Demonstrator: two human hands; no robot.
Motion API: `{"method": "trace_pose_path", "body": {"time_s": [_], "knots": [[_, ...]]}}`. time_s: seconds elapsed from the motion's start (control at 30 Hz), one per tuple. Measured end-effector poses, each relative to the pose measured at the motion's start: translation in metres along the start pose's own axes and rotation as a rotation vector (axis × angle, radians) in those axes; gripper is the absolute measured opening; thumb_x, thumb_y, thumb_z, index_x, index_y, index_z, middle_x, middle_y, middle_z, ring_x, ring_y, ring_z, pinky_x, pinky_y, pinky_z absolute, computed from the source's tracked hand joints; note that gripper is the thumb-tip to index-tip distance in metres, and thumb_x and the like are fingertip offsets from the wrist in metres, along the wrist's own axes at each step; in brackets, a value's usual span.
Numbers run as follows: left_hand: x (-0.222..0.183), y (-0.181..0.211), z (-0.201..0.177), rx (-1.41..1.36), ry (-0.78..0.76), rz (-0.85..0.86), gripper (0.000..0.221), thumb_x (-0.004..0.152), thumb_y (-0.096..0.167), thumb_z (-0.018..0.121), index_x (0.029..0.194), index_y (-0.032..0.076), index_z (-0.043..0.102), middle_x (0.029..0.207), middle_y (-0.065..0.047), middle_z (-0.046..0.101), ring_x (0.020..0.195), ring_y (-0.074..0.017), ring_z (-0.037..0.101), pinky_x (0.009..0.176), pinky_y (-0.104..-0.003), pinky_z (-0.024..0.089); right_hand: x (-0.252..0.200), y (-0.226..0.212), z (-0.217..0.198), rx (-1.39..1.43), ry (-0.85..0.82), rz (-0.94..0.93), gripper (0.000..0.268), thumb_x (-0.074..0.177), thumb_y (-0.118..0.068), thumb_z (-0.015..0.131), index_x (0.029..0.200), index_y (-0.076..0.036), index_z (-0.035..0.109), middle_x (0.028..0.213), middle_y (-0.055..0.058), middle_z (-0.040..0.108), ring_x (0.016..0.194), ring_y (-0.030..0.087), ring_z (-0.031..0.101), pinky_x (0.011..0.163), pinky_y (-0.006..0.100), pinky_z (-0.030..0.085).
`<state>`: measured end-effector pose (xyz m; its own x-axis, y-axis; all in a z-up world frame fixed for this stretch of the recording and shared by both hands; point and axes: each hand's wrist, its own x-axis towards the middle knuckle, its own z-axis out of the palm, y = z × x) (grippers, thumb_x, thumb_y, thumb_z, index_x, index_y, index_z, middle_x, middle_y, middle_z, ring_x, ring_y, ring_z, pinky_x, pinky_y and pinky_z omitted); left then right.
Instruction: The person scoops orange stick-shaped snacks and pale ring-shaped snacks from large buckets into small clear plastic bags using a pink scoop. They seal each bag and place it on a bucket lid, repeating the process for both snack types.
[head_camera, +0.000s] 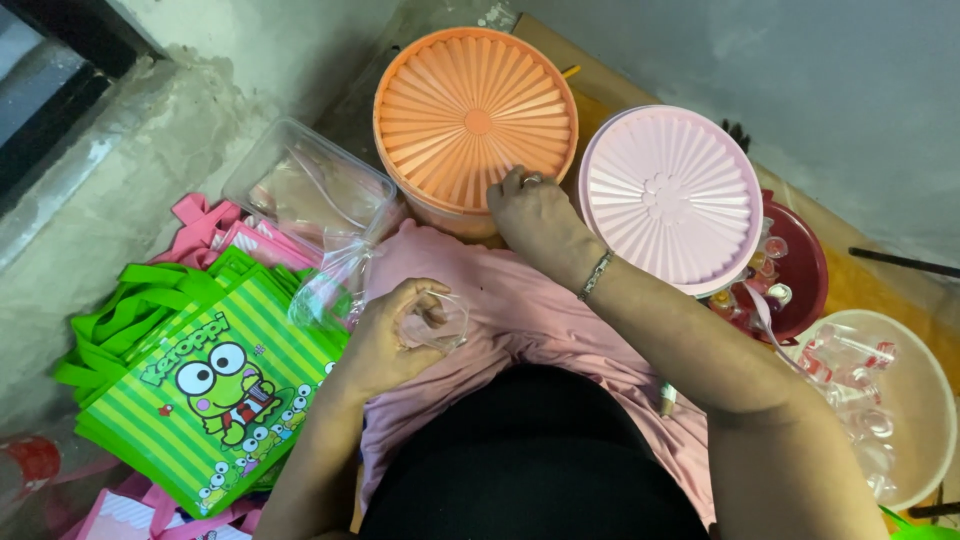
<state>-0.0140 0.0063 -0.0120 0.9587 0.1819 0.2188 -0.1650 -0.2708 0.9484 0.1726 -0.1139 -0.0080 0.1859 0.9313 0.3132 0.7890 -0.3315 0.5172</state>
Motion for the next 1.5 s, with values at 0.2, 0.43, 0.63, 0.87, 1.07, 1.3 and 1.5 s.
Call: {"method": "trace_pose_path", "body": {"time_s": [0.2, 0.43, 0.63, 0.87, 1.07, 1.3, 1.5], "knots": [[-0.005, -0.008, -0.005, 0.007, 0.017, 0.001, 0.048, 0.053, 0.010, 0.074, 0.098, 0.008, 0.057, 0.065, -0.007, 0.061, 0.060, -0.0189, 0.062, 0.063, -0.030, 0.047, 0.010, 0.029, 0.007, 0.121, -0.032, 0.075, 0.013, 0.062, -0.010, 0.056, 0.062, -0.022, 0.052, 0.051, 0.000, 0.047, 0.044, 0.017, 0.053, 0.040, 0.025, 0.038], [-0.007, 0.001, -0.010, 0.010, -0.055, -0.062, 0.042, 0.062, 0.012, 0.074, 0.098, 0.007, 0.051, 0.080, -0.001, 0.058, 0.069, -0.0097, 0.058, 0.067, -0.022, 0.046, 0.020, 0.126, -0.029, 0.499, -0.059, 0.350, 0.017, 0.057, -0.008, 0.053, 0.074, -0.012, 0.054, 0.058, 0.011, 0.054, 0.052, 0.037, 0.049, 0.043, 0.041, 0.034], [-0.010, 0.000, -0.019, -0.089, -0.047, -0.079, 0.047, 0.062, 0.009, 0.074, 0.102, 0.008, 0.050, 0.076, -0.002, 0.057, 0.072, -0.0091, 0.055, 0.068, -0.021, 0.045, -0.050, 0.153, -0.094, 0.363, 0.159, 0.356, 0.013, 0.080, -0.007, 0.062, 0.092, -0.002, 0.062, 0.079, 0.010, 0.060, 0.066, 0.026, 0.054, 0.058, 0.035, 0.037], [-0.006, -0.002, -0.019, -0.149, 0.096, -0.039, 0.052, 0.061, 0.004, 0.074, 0.105, 0.007, 0.046, 0.076, -0.002, 0.055, 0.072, -0.0095, 0.053, 0.071, -0.023, 0.045, -0.130, 0.084, -0.100, -0.086, 0.150, 0.434, 0.016, 0.088, 0.002, 0.058, 0.077, -0.009, 0.057, 0.076, 0.004, 0.056, 0.059, 0.021, 0.049, 0.050, 0.029, 0.036], [0.007, -0.004, -0.005, -0.132, 0.105, -0.053, 0.055, 0.056, 0.005, 0.076, 0.105, 0.002, 0.053, 0.069, -0.007, 0.059, 0.066, -0.0114, 0.057, 0.072, -0.026, 0.046, -0.198, 0.052, -0.046, 0.050, 0.084, 0.414, 0.006, 0.069, -0.005, 0.057, 0.071, -0.010, 0.061, 0.077, 0.007, 0.056, 0.077, 0.025, 0.059, 0.064, 0.029, 0.046], [0.008, -0.005, 0.004, -0.119, 0.104, -0.071, 0.052, 0.054, 0.000, 0.073, 0.103, 0.001, 0.054, 0.067, -0.008, 0.059, 0.062, -0.0132, 0.058, 0.070, -0.027, 0.047, -0.242, 0.069, -0.072, 0.644, 0.129, 1.021, 0.018, 0.075, 0.007, 0.057, 0.091, 0.001, 0.059, 0.075, 0.019, 0.057, 0.073, 0.037, 0.058, 0.062, 0.039, 0.045], [0.011, -0.005, 0.005, -0.098, 0.094, -0.074, 0.049, 0.057, -0.001, 0.072, 0.103, 0.000, 0.054, 0.067, -0.008, 0.059, 0.062, -0.0120, 0.058, 0.070, -0.027, 0.048, -0.230, 0.043, -0.053, 0.765, -0.914, 1.207, 0.044, 0.078, -0.044, 0.047, 0.097, -0.006, 0.061, 0.088, 0.018, 0.065, 0.093, 0.037, 0.058, 0.082, 0.046, 0.044]]}}
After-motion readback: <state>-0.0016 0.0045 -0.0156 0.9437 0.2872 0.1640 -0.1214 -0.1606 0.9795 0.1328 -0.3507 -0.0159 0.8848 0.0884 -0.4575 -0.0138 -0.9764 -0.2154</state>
